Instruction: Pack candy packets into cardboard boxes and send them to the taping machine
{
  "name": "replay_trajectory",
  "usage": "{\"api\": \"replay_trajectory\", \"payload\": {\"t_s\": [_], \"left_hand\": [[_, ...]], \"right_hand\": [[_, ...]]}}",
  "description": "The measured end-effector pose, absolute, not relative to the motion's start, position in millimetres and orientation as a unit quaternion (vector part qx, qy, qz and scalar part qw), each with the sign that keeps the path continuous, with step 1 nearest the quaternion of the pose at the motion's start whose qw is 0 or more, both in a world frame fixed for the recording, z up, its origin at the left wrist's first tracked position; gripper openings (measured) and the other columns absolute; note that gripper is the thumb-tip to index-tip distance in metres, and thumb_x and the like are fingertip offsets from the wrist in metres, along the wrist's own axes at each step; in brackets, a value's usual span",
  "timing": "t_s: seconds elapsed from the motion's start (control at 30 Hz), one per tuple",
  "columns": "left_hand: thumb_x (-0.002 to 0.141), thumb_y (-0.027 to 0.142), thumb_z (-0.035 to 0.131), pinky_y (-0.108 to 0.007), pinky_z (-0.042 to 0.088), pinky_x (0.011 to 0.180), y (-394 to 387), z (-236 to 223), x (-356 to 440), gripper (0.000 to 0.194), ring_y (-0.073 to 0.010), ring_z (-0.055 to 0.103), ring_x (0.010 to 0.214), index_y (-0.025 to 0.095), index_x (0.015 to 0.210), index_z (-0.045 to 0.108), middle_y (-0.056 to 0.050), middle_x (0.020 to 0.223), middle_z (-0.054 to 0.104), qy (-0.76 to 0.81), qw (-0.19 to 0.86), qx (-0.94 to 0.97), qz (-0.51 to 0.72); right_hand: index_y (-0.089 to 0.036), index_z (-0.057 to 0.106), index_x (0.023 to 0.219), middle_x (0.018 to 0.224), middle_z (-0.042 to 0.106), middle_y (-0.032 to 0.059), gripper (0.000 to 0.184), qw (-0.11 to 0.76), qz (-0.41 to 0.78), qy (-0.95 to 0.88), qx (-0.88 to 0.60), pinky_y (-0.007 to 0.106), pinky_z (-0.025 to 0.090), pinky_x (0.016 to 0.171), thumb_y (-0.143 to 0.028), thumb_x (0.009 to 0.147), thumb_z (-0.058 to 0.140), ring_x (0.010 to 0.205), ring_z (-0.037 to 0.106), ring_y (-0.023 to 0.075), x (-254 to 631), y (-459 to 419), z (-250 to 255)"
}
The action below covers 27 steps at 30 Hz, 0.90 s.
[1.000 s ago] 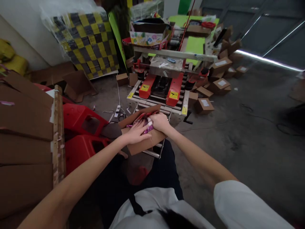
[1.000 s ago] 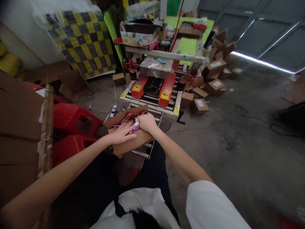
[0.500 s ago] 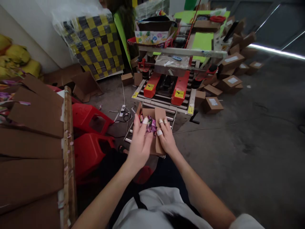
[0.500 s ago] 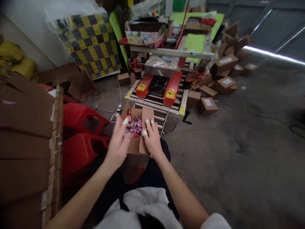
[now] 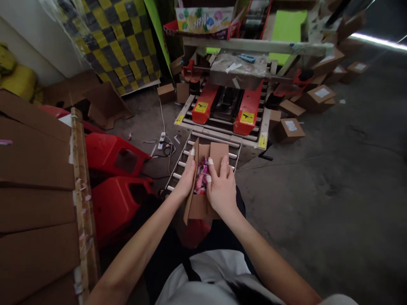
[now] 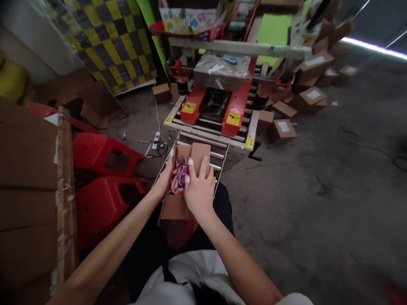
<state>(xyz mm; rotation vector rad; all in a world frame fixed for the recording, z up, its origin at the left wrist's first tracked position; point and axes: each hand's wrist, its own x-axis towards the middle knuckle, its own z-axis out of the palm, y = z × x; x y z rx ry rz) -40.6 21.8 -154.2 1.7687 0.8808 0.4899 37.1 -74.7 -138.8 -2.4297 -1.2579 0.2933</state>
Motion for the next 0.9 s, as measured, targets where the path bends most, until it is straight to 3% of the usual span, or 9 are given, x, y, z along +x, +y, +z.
{"api": "replay_trajectory", "payload": {"t_s": [0.1,0.17,0.33,0.43,0.5,0.63,0.7,0.8,0.9], "left_hand": [[0.095,0.039,0.029,-0.044,0.020,0.117,19.4,-145.8,-42.2,0.055,-0.0236,0.010,0.146,0.021,0.146,0.028,-0.009,0.159,0.006,0.409,0.455,0.777,0.145],[0.094,0.038,0.032,-0.046,0.027,0.113,18.9,-142.7,-40.7,0.054,-0.0278,0.015,0.145,0.022,0.145,0.031,-0.012,0.159,0.003,0.430,0.408,0.796,0.123],[0.095,0.036,0.034,-0.045,0.035,0.109,21.3,-143.3,-37.6,0.050,-0.0295,0.025,0.142,0.025,0.143,0.035,-0.013,0.155,0.017,0.429,0.353,0.823,0.117],[0.094,0.035,0.036,-0.048,0.042,0.101,19.2,-140.7,-33.9,0.049,-0.0340,0.038,0.134,0.025,0.142,0.037,-0.016,0.151,0.024,0.455,0.286,0.840,0.077],[0.093,0.036,0.037,-0.052,0.049,0.091,14.4,-137.6,-28.9,0.051,-0.0370,0.049,0.124,0.027,0.143,0.035,-0.019,0.148,0.028,0.485,0.233,0.842,0.036],[0.093,0.036,0.036,-0.051,0.052,0.081,3.7,-133.4,-17.3,0.054,-0.0385,0.050,0.119,0.028,0.146,0.029,-0.022,0.148,0.027,0.517,0.176,0.838,-0.001],[0.093,0.038,0.036,-0.052,0.051,0.084,2.8,-133.0,-14.9,0.054,-0.0388,0.046,0.123,0.027,0.146,0.028,-0.022,0.151,0.023,0.519,0.191,0.833,0.003],[0.089,0.041,0.045,-0.058,0.042,0.095,9.7,-134.6,-19.6,0.060,-0.0404,0.035,0.133,0.027,0.145,0.030,-0.018,0.154,0.020,0.515,0.278,0.810,0.038],[0.088,0.035,0.046,-0.050,0.025,0.113,21.2,-141.1,-34.1,0.055,-0.0308,0.021,0.143,0.026,0.142,0.037,-0.009,0.156,0.020,0.481,0.453,0.741,0.121]], "right_hand": [[-0.023,0.039,0.142,0.157,0.007,0.0116,0.054,0.199,0.083,-0.468,-0.857,0.064,0.033,0.101,-0.023,0.088,0.043,0.136,0.023,0.0423,35.0,-72.7,-139.1],[-0.020,0.040,0.142,0.158,0.007,0.0108,0.055,0.221,0.097,-0.490,-0.838,0.060,0.031,0.106,-0.021,0.087,0.041,0.140,0.017,0.0391,38.9,-74.6,-142.7],[-0.024,0.039,0.142,0.158,0.010,0.0029,0.051,0.354,0.213,-0.469,-0.781,0.053,0.018,0.115,-0.034,0.093,0.030,0.144,0.012,0.0263,58.3,-87.3,-158.2],[-0.027,0.034,0.144,0.156,0.019,0.0027,0.053,0.460,0.279,-0.403,-0.741,0.048,0.018,0.117,-0.044,0.094,0.026,0.144,0.016,0.0199,64.9,-93.6,-164.2],[-0.025,0.028,0.147,0.156,0.018,0.0048,0.058,0.484,0.270,-0.404,-0.728,0.046,0.020,0.117,-0.049,0.094,0.027,0.144,0.016,0.0190,63.7,-95.2,-163.5],[-0.013,0.022,0.148,0.156,0.012,0.0155,0.078,0.372,0.165,-0.492,-0.769,0.054,0.016,0.115,-0.058,0.087,0.038,0.145,0.007,0.0284,50.9,-91.0,-153.2],[-0.008,0.027,0.146,0.154,0.019,0.0191,0.071,0.291,0.125,-0.519,-0.794,0.058,0.015,0.114,-0.052,0.091,0.033,0.144,0.005,0.0316,42.9,-86.5,-146.8],[-0.005,0.033,0.142,0.152,0.023,0.0216,0.059,0.185,0.100,-0.532,-0.820,0.060,0.019,0.111,-0.040,0.095,0.025,0.143,0.007,0.0358,32.5,-80.2,-138.0],[-0.007,0.030,0.145,0.153,0.016,0.0238,0.062,0.118,0.088,-0.500,-0.853,0.061,0.029,0.104,-0.043,0.094,0.032,0.139,0.014,0.0446,25.8,-77.1,-131.8]]}}
